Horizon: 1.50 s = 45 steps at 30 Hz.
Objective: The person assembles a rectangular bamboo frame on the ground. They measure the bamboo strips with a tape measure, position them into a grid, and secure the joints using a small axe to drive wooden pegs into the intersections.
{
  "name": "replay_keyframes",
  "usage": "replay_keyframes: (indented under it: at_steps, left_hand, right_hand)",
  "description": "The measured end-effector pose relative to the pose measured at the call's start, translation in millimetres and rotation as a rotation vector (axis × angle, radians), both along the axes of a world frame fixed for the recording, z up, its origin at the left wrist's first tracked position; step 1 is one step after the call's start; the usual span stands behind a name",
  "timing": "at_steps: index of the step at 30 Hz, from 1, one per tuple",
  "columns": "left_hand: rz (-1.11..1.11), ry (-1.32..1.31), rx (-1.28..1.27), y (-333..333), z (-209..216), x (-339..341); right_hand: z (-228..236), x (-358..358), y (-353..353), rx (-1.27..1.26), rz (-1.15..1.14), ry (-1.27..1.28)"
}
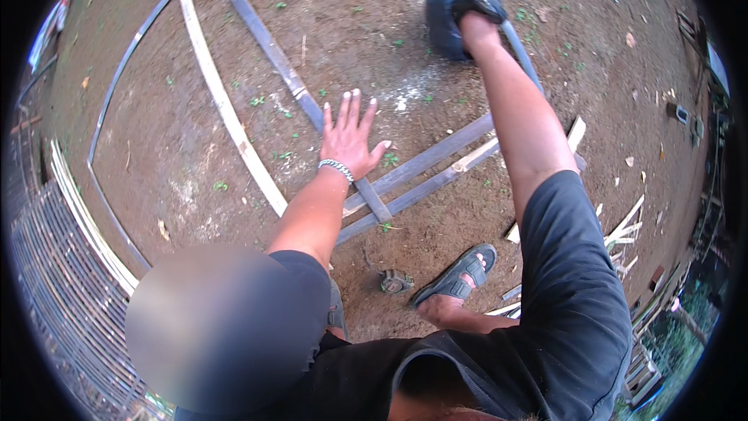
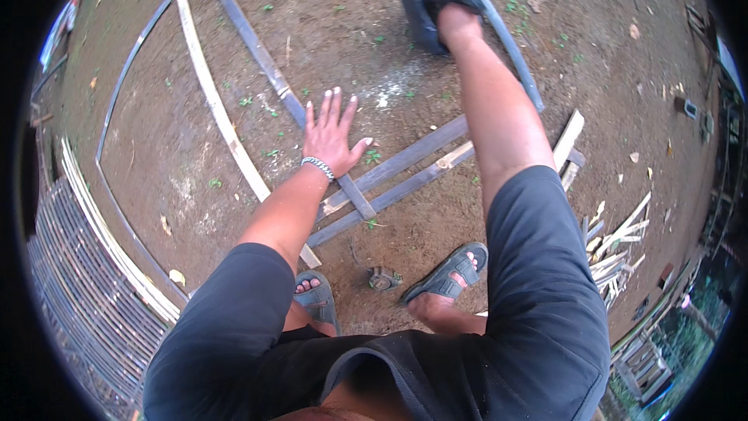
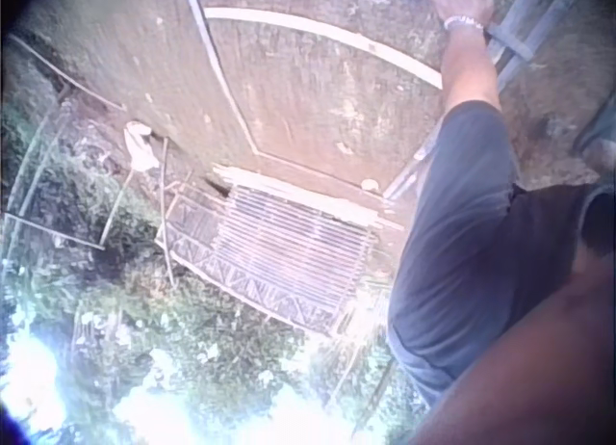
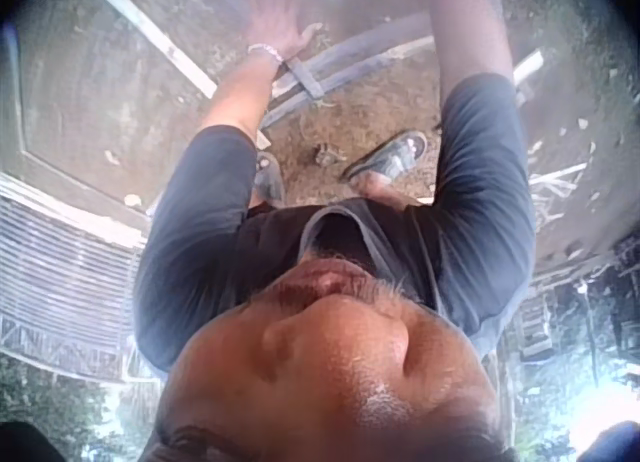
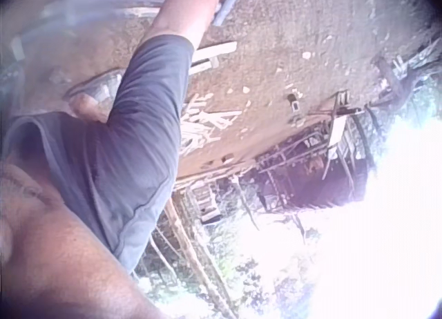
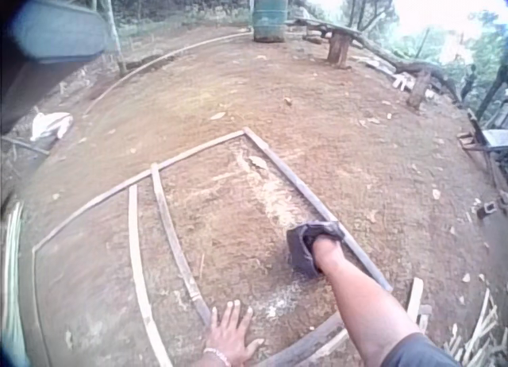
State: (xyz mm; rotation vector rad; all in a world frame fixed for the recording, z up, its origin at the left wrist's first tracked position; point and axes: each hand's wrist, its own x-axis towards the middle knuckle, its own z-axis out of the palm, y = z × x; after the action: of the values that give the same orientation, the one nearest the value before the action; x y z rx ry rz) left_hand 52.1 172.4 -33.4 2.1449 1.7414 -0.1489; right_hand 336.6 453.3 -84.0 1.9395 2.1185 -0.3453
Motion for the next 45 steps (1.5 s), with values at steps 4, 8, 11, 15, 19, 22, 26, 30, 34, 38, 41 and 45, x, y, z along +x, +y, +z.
replay_keyframes:
  at_steps: [4, 8, 11, 15, 19, 22, 26, 30, 34, 38, 41, 45]
  left_hand:
    - [0.001, 0.020, -0.019, -1.5, -2.4, -6.2]
    - [0.002, 0.048, -0.002, -5.5, -1.5, -13.4]
    - [-0.014, 0.043, -0.006, -2.8, 0.5, -7.5]
    - [-0.016, 0.040, 0.040, -5.2, -5.4, -10.2]
    - [-0.009, 0.026, 0.065, -6.9, -9.0, -11.3]
    - [-0.026, 0.068, 0.069, -9.5, -9.6, -12.2]
    - [-0.035, 0.085, 0.097, -8.5, -16.9, -7.6]
    - [-0.036, 0.094, 0.101, -9.1, -13.9, -8.1]
    - [-0.031, 0.047, 0.136, -9.7, -17.6, -7.8]
    - [-0.024, 0.039, 0.148, -9.7, -16.9, -9.5]
    - [-0.030, 0.034, 0.162, -8.9, -14.7, -7.2]
    - [-0.041, 0.064, 0.157, -17.4, -17.0, -8.1]
  right_hand:
    - [-6.7, 0.5, 3.3, 0.019, -0.042, 0.051]
    - [16.8, -17.8, -8.3, -0.002, 0.082, 0.008]
    - [32.6, -5.7, -16.9, -0.002, 0.058, 0.040]
    - [49.3, -14.1, -27.8, 0.089, 0.080, 0.000]
    - [67.3, -23.7, -38.8, 0.247, -0.101, 0.055]
    - [75.7, -24.0, -37.2, 0.195, -0.160, 0.045]
    - [114.5, -25.7, -56.2, 0.294, -0.297, 0.063]
    - [125.4, -7.5, -109.8, 0.615, -0.254, 0.348]
    - [152.8, 5.2, -217.3, 0.535, -0.353, 0.503]
    - [146.3, 14.3, -346.8, 0.270, -0.587, 0.605]
    - [152.2, -12.3, -432.4, 0.068, -0.804, 0.702]
    - [153.6, -74.9, -486.9, -0.127, -0.756, 0.659]
